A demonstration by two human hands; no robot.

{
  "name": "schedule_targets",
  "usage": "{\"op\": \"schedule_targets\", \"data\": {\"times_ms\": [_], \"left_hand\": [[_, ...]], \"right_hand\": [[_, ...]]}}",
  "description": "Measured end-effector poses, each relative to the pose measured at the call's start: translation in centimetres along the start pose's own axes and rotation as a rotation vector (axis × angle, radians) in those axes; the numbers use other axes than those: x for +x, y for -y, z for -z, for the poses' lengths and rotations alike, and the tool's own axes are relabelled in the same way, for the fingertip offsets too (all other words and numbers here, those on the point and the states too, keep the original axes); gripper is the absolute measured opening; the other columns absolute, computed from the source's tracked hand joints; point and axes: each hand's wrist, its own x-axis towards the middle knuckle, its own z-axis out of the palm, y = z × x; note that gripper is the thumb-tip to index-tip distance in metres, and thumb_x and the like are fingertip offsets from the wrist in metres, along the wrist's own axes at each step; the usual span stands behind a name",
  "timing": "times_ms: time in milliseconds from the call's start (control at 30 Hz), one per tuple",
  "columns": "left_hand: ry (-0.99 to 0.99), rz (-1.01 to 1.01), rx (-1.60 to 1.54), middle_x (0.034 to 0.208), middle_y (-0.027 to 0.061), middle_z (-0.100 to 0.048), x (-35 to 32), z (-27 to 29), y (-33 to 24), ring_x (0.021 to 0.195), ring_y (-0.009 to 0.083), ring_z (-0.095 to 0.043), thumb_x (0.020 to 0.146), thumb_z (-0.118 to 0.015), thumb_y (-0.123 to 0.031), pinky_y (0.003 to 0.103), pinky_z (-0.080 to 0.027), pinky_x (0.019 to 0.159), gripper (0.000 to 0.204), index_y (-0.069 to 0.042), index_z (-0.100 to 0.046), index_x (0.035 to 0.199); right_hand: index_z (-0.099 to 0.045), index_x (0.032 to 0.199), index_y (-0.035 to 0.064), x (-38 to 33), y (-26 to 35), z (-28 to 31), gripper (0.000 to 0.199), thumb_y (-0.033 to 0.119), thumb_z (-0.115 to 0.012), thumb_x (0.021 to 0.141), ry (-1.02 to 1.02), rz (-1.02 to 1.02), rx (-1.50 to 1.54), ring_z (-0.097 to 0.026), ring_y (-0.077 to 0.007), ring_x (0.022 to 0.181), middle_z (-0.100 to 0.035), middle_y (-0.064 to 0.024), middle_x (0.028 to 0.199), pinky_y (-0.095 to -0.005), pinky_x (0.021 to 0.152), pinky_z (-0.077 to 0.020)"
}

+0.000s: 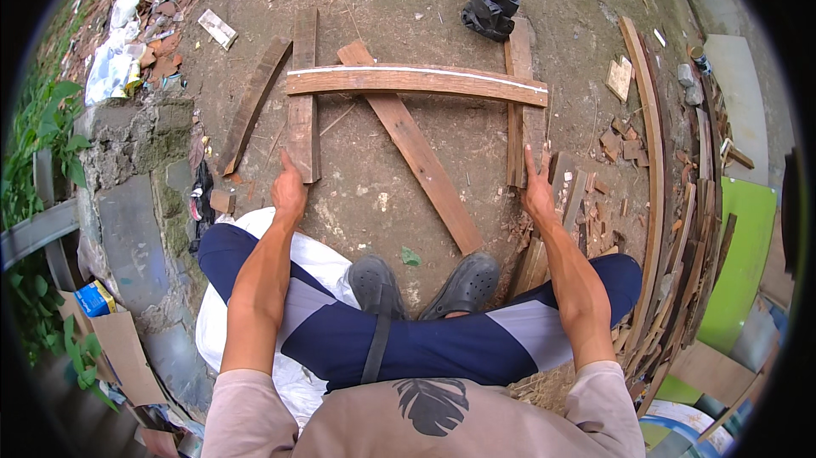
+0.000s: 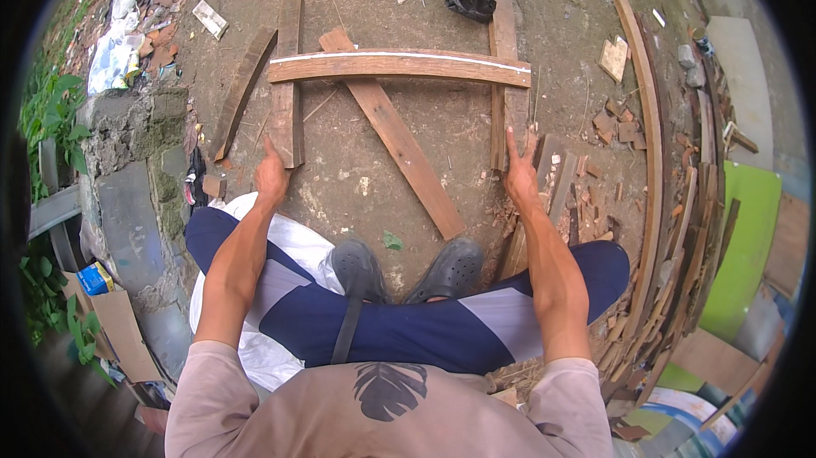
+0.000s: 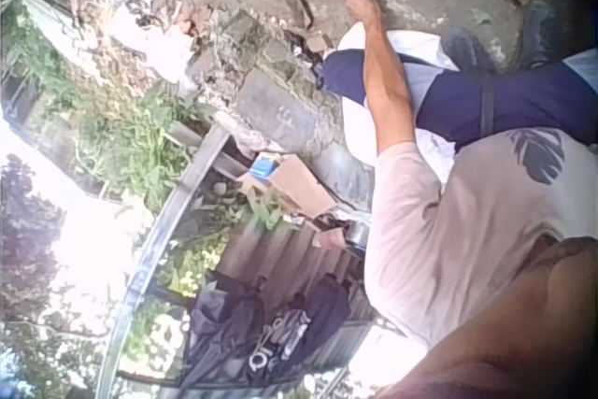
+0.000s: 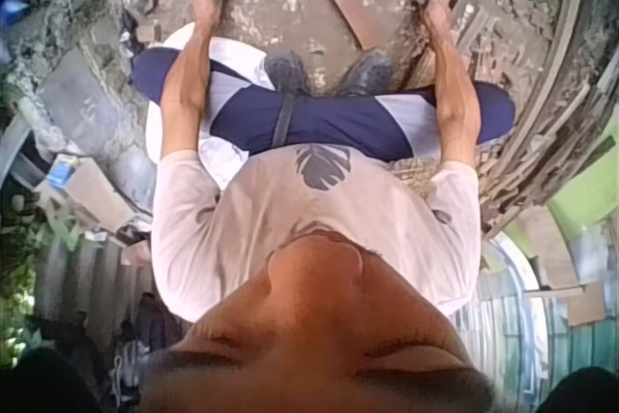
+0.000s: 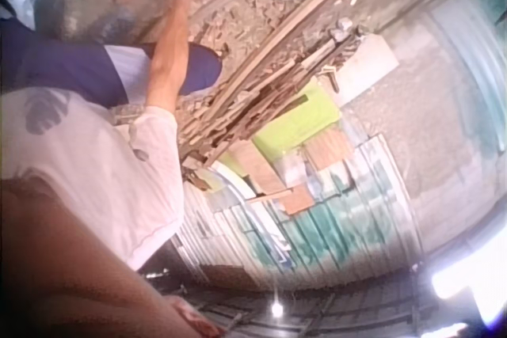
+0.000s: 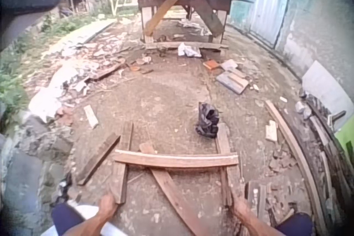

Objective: The person smooths a small wooden block with a metal file while sitting on the ground. They then assemble several wooden planks into a rectangular frame structure on the floor.

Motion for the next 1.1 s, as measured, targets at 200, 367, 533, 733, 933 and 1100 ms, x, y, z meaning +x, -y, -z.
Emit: {"op": "schedule_targets", "data": {"times_ms": [200,367,533,733,933,1100], "left_hand": [[-0.003,-0.02,0.004,0.097,0.0285,-0.07,0.9,-0.8,1.2,0.092,0.0439,-0.069,0.086,-0.067,-0.006,0.051,-0.054,0.082,0.083,0.01,-0.016,0.149],[0.011,-0.042,-0.005,0.096,0.0293,-0.07,0.7,0.0,0.7,0.091,0.0441,-0.069,0.084,-0.075,-0.017,0.05,-0.054,0.08,0.091,0.012,-0.016,0.148],[-0.006,-0.049,-0.027,0.097,0.0292,-0.069,0.9,0.0,0.7,0.092,0.0451,-0.068,0.081,-0.081,-0.023,0.049,-0.053,0.081,0.101,0.013,-0.014,0.148],[0.015,0.007,-0.034,0.096,0.03,-0.069,1.1,-0.3,0.8,0.092,0.0448,-0.068,0.083,-0.079,-0.022,0.049,-0.052,0.082,0.099,0.011,-0.014,0.149],[0.031,-0.001,-0.018,0.096,0.031,-0.069,1.0,-0.2,0.5,0.093,0.0453,-0.068,0.096,-0.064,-0.02,0.05,-0.051,0.084,0.072,0.011,-0.023,0.147],[0.054,-0.009,-0.049,0.095,0.031,-0.07,1.4,-1.0,2.0,0.092,0.0459,-0.068,0.103,-0.051,-0.022,0.051,-0.051,0.085,0.053,0.011,-0.034,0.141]], "right_hand": [[-0.011,0.16,0.0359,0.0,0.1,0.0,0.108,-0.018,-0.054,0.077,0.007,-0.003,0.005,-0.052,-0.0553,0.122,-0.011,-0.0349,0.16,-0.0518,0.094,-0.0533],[-0.012,0.159,0.0401,-0.3,-0.1,0.3,0.107,-0.014,-0.059,0.08,-0.041,0.066,0.014,-0.054,-0.0548,0.119,-0.013,-0.0386,0.157,-0.0513,0.095,-0.0534],[-0.015,0.16,0.034,-0.4,0.4,0.8,0.108,-0.017,-0.061,0.075,-0.013,0.038,0.069,-0.044,-0.0549,0.131,-0.015,-0.0349,0.159,-0.0506,0.101,-0.0504],[-0.015,0.16,0.0346,-0.4,1.4,1.6,0.111,-0.015,-0.066,0.075,0.048,-0.029,0.046,-0.044,-0.0542,0.131,-0.016,-0.0345,0.159,-0.0508,0.1,-0.0513],[-0.016,0.16,0.0348,-0.3,-0.3,0.7,0.11,-0.016,-0.062,0.075,-0.028,0.057,0.011,-0.045,-0.0553,0.129,-0.016,-0.0342,0.159,-0.0512,0.098,-0.0525],[-0.017,0.16,0.0342,-0.4,0.2,0.8,0.11,-0.018,-0.059,0.072,-0.018,0.087,0.035,-0.044,-0.0556,0.13,-0.016,-0.0337,0.159,-0.051,0.096,-0.0527]]}}
